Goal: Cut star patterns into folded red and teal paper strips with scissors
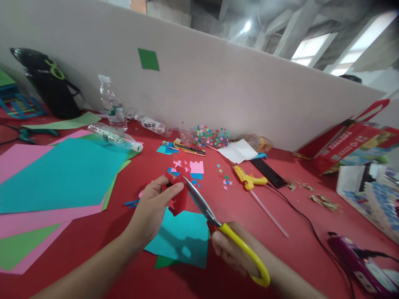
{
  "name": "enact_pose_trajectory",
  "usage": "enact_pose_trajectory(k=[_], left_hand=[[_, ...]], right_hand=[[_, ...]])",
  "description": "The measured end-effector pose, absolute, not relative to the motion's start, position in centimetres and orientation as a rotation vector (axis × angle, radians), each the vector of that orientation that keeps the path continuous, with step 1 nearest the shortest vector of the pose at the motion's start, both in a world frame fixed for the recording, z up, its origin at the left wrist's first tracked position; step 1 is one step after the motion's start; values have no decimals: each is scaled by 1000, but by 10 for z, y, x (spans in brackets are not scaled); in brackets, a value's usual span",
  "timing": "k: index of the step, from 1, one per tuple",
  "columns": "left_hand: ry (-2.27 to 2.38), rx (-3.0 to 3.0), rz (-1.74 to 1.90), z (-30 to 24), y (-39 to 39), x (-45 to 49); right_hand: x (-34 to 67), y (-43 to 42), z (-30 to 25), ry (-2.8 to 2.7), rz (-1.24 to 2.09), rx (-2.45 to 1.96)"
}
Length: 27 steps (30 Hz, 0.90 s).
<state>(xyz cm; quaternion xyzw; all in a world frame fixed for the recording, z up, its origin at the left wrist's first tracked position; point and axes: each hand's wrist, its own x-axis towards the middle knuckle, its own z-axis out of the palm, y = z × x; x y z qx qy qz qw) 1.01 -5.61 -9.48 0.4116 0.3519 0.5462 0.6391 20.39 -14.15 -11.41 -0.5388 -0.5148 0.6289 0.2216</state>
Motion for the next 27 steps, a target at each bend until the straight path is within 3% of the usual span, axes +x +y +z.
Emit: enact_pose_trajectory(k=[27], left_hand=[[827,1015,1215,-94,-53,8]], right_hand=[[200,-141,-113,-1387,1610,-1604]])
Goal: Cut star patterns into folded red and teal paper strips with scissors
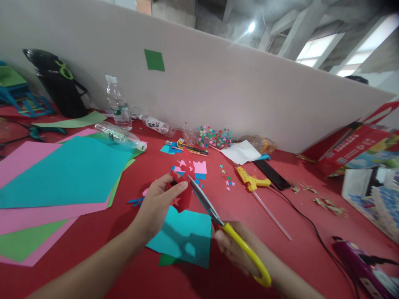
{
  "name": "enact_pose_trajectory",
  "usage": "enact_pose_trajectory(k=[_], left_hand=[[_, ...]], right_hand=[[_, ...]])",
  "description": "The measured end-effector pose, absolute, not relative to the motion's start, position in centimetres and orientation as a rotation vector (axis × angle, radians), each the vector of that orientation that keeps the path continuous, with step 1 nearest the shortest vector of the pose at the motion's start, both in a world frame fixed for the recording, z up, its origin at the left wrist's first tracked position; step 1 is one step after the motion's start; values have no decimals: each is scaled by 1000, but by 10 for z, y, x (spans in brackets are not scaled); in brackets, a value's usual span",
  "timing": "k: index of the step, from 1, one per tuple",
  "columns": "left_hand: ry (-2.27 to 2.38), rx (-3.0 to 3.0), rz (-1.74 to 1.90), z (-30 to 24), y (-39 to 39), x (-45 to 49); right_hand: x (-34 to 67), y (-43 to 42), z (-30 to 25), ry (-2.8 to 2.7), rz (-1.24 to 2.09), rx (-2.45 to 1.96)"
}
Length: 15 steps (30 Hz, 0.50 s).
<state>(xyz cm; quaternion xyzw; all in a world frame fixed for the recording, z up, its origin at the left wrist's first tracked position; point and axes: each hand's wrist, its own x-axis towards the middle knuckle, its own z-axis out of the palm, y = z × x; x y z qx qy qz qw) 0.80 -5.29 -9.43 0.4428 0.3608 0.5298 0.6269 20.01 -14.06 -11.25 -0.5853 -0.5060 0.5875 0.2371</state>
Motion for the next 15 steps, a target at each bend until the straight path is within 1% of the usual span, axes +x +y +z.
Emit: enact_pose_trajectory(k=[7,15], left_hand=[[853,1050,1119,-87,-46,0],[805,843,1041,-86,-36,-9]], right_hand=[[205,-136,-118,-1406,1551,-1709],[208,-135,-106,-1436,1682,-1557]])
